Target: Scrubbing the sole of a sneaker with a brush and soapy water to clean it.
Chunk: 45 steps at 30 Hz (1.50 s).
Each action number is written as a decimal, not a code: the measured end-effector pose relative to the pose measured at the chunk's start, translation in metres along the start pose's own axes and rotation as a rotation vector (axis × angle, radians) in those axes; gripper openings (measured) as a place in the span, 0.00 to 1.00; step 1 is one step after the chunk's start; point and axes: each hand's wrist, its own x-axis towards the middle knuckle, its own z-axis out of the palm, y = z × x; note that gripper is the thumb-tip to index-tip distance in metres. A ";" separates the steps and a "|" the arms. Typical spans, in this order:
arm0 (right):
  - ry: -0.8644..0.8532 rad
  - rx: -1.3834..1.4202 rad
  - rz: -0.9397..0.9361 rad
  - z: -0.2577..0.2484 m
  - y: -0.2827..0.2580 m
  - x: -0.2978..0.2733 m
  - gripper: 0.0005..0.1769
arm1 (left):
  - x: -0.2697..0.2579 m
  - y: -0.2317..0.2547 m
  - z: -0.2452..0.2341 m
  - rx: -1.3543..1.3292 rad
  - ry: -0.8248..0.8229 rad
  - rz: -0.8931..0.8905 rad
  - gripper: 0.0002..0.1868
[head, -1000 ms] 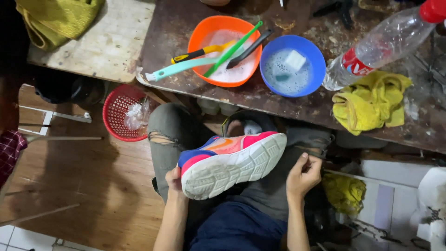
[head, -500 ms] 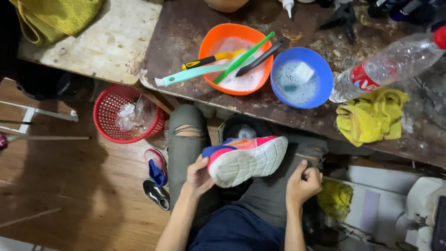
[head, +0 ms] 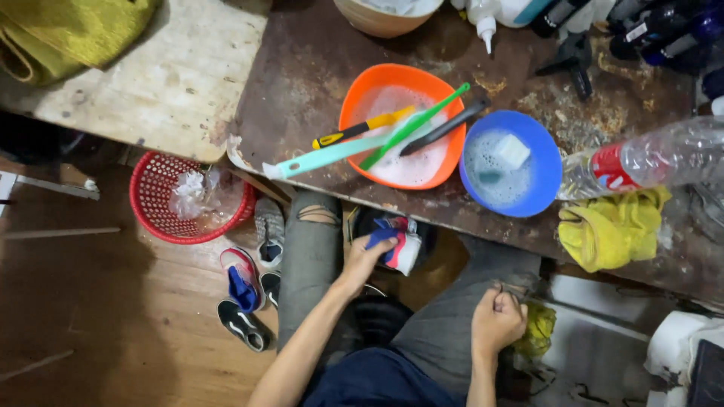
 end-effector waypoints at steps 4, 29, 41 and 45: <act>-0.025 -0.065 0.052 0.006 0.001 -0.006 0.31 | 0.014 -0.006 0.002 0.183 0.051 -0.025 0.13; -0.155 -0.264 0.359 0.030 0.053 -0.031 0.28 | 0.053 0.003 0.028 0.893 -0.265 -0.179 0.30; 0.174 0.151 -0.336 -0.036 -0.104 0.075 0.04 | 0.065 -0.023 0.011 0.818 -0.078 -0.085 0.22; 0.226 0.233 -0.537 -0.076 -0.168 0.140 0.04 | 0.056 -0.019 0.006 0.798 -0.059 -0.075 0.16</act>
